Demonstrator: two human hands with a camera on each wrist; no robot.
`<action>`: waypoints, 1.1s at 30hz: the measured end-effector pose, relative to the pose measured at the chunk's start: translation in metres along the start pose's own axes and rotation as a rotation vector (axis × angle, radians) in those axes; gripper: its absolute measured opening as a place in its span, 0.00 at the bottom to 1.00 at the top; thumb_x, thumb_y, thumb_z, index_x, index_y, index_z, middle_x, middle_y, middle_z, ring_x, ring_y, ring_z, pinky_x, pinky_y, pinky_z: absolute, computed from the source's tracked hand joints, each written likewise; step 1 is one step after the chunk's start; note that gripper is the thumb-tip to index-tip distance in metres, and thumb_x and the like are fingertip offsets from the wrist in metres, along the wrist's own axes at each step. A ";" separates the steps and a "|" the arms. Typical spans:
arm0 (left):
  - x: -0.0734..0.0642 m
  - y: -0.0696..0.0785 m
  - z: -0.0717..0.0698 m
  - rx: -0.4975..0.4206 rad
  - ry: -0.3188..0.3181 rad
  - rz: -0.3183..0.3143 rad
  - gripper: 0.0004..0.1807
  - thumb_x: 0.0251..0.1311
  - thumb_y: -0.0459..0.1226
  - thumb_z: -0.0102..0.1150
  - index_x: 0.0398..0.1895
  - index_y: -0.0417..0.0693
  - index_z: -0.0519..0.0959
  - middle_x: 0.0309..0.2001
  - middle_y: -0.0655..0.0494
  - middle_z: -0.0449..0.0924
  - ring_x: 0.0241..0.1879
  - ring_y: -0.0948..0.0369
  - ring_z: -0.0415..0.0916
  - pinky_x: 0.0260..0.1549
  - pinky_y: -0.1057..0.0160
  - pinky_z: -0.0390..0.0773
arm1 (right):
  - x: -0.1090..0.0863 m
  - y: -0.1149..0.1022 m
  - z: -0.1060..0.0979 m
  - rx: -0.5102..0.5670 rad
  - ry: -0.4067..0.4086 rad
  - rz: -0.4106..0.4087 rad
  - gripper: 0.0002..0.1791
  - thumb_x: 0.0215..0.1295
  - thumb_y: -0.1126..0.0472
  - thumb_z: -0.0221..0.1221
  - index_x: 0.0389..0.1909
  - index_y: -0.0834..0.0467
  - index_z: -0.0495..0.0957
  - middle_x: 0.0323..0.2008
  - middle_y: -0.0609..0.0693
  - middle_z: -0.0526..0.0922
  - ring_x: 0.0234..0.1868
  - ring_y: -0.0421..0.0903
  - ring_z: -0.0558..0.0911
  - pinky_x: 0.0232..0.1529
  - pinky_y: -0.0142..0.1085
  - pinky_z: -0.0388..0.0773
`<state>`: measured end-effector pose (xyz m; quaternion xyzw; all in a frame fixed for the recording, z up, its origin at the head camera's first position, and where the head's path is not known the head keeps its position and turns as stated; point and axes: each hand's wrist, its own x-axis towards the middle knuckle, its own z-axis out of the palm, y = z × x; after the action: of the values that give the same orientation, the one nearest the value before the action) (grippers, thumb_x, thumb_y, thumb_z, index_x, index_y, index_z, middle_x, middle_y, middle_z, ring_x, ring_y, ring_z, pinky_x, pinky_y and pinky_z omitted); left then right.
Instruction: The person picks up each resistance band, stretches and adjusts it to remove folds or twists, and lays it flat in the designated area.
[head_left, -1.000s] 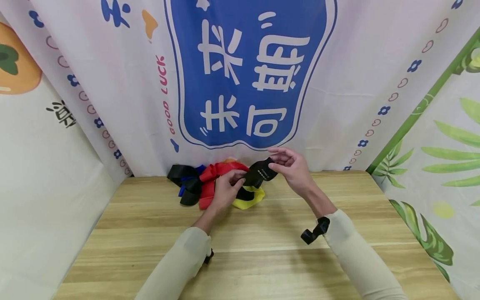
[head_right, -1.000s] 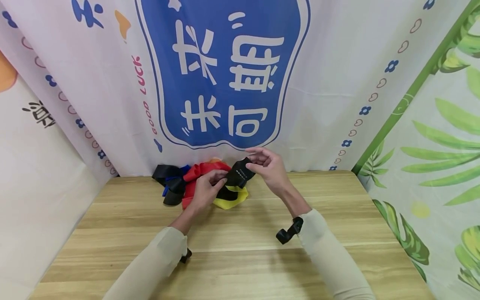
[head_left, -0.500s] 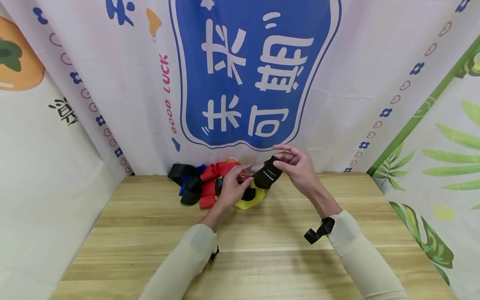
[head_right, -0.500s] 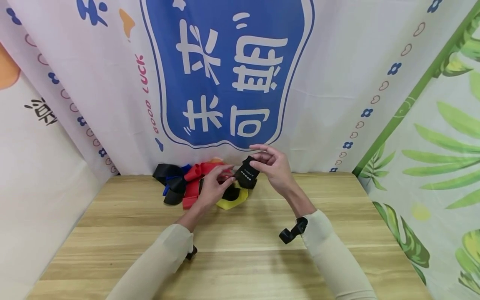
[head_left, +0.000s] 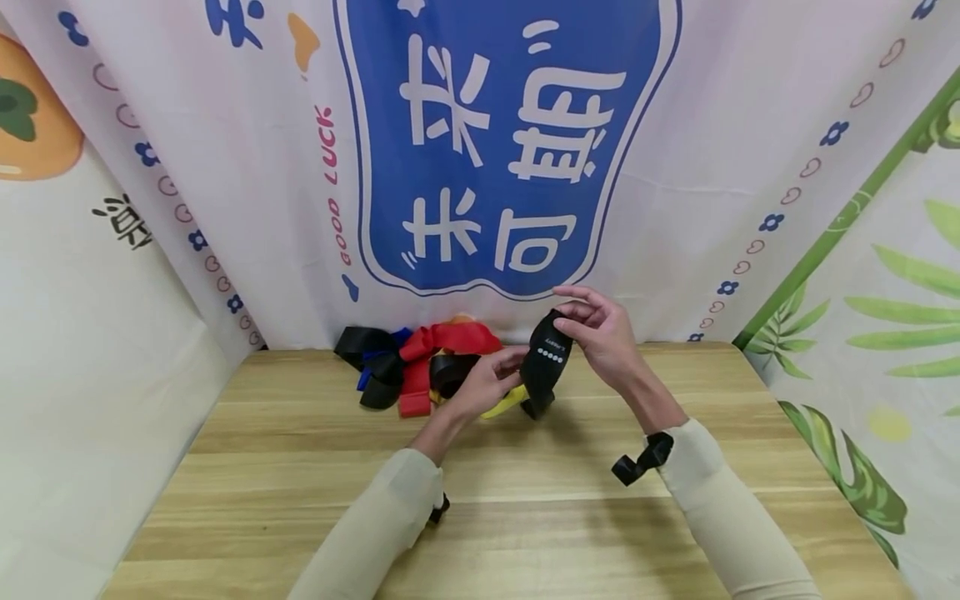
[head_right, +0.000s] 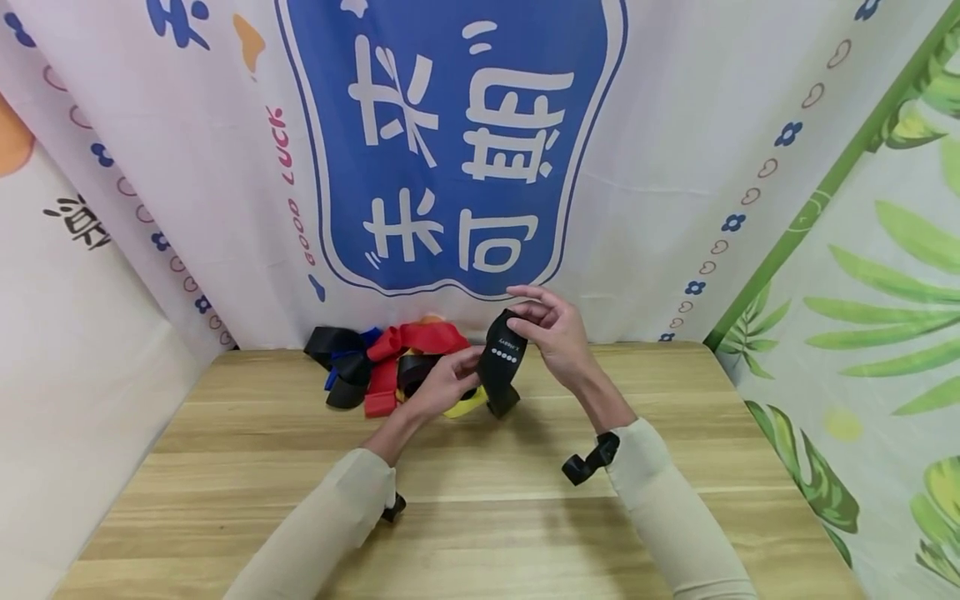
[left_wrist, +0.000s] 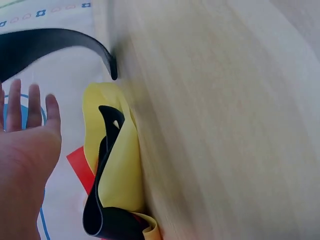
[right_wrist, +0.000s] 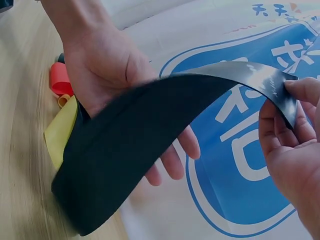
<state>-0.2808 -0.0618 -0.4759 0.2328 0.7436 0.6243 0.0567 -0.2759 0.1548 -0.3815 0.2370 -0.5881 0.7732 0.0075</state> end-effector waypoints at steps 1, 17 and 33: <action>-0.001 0.001 0.000 -0.019 -0.006 -0.017 0.23 0.73 0.26 0.59 0.70 0.39 0.78 0.64 0.42 0.83 0.60 0.50 0.82 0.60 0.58 0.81 | 0.000 0.000 -0.001 0.008 0.002 0.000 0.23 0.70 0.80 0.59 0.59 0.56 0.82 0.39 0.48 0.90 0.37 0.42 0.87 0.39 0.32 0.87; -0.012 0.002 -0.003 -0.144 -0.083 -0.118 0.18 0.78 0.33 0.55 0.65 0.34 0.80 0.64 0.39 0.80 0.59 0.44 0.81 0.69 0.37 0.72 | 0.003 0.007 -0.027 0.064 0.125 0.031 0.21 0.71 0.80 0.60 0.62 0.64 0.79 0.40 0.49 0.91 0.41 0.44 0.89 0.41 0.33 0.87; -0.021 0.007 0.009 -0.006 -0.163 -0.077 0.19 0.66 0.36 0.73 0.59 0.45 0.86 0.47 0.53 0.89 0.48 0.60 0.83 0.61 0.51 0.79 | 0.004 0.021 -0.047 0.080 0.240 0.065 0.20 0.69 0.76 0.64 0.61 0.68 0.79 0.39 0.47 0.91 0.43 0.42 0.89 0.42 0.32 0.87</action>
<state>-0.2571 -0.0612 -0.4758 0.2540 0.7431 0.6026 0.1418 -0.3023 0.1901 -0.4077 0.1238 -0.5590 0.8187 0.0434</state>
